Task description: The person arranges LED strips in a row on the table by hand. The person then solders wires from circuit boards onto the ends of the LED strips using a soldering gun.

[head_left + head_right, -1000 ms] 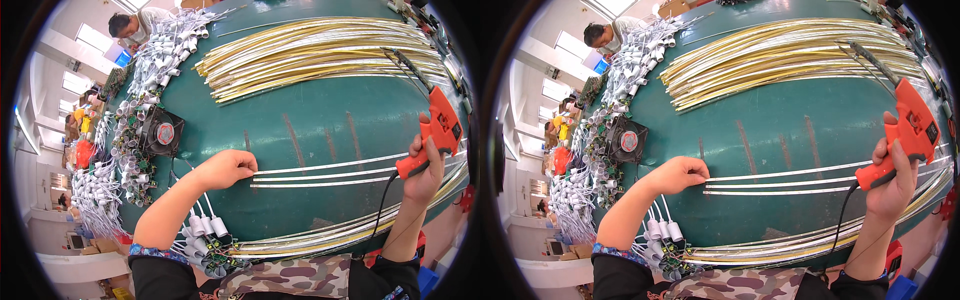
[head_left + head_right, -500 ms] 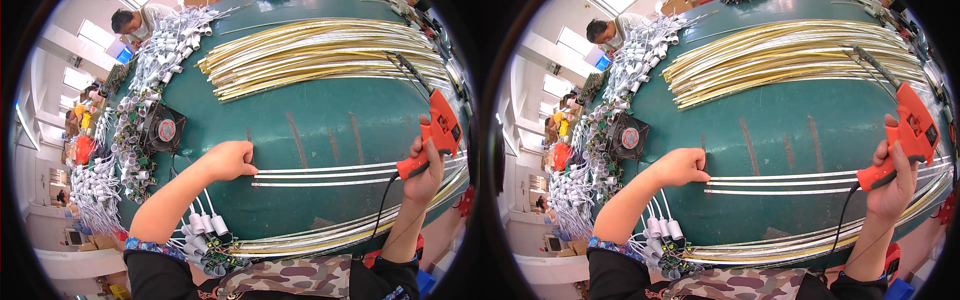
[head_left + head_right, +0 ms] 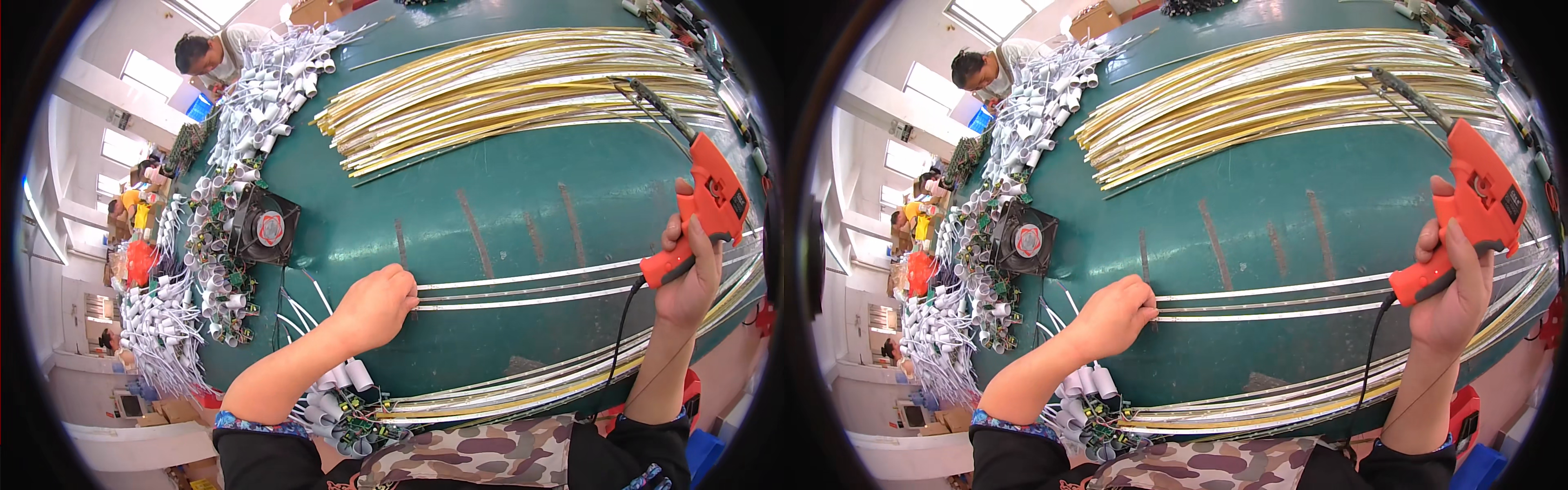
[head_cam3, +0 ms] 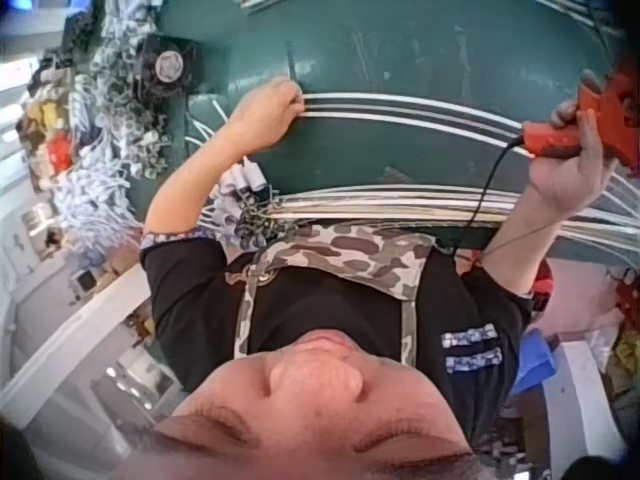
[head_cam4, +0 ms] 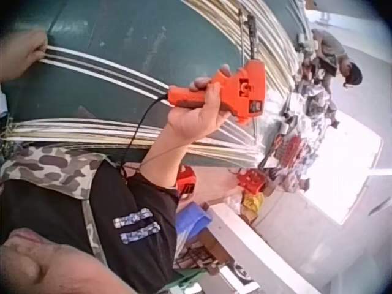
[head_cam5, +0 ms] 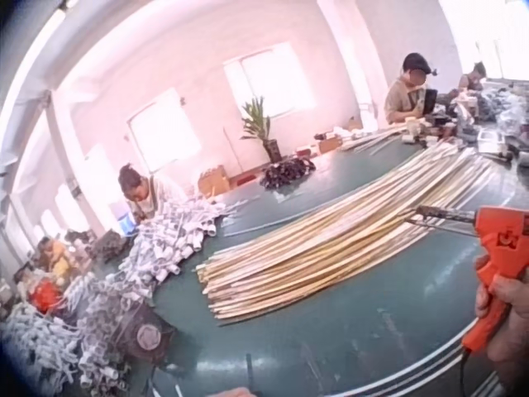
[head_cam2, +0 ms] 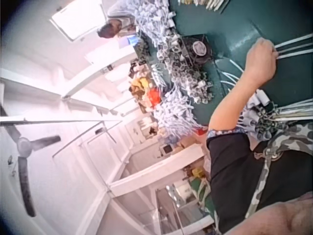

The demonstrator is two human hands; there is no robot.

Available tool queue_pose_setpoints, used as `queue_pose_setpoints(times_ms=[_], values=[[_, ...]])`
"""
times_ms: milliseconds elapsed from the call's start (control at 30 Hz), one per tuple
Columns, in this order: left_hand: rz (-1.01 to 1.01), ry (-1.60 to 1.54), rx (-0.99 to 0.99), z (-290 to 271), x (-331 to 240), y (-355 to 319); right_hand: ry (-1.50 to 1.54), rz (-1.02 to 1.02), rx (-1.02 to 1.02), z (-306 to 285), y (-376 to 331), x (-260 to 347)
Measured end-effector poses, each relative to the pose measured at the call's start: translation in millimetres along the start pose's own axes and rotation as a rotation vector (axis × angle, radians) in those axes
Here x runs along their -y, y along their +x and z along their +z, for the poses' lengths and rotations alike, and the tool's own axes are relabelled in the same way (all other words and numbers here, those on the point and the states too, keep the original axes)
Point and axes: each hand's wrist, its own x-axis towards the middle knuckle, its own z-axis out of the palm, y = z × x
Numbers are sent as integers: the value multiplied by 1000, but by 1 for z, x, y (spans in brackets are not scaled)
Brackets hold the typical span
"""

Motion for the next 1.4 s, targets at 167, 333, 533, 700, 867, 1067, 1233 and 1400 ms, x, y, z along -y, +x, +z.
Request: queue_pose_setpoints(times_ms=[167, 333, 533, 700, 867, 1067, 1233, 1400], values=[[-33, -125, 13, -6, -1, -3, 7, -2, -11, 3, 0, 6], [-279, -621, 225, -16, 13, 3, 2, 6, -12, 4, 1, 3], [-159, -375, 240, -22, 6, 11, -11, 8, 1, 2, 0, 4], [-228, -204, 210, -23, 7, 20, -33, 16, -12, 2, 0, 1], [-243, -128, 276, -30, 7, 26, -45, 8, 9, 3, 2, -1], [-234, -137, 250, -27, 9, 23, -26, 3, 2, 1, 2, -1], [-159, -262, -150, -56, 44, 50, 4, 17, -32, 5, -3, 0], [-64, 278, -562, -50, 110, 92, 45, 40, -52, 7, -2, 2]])
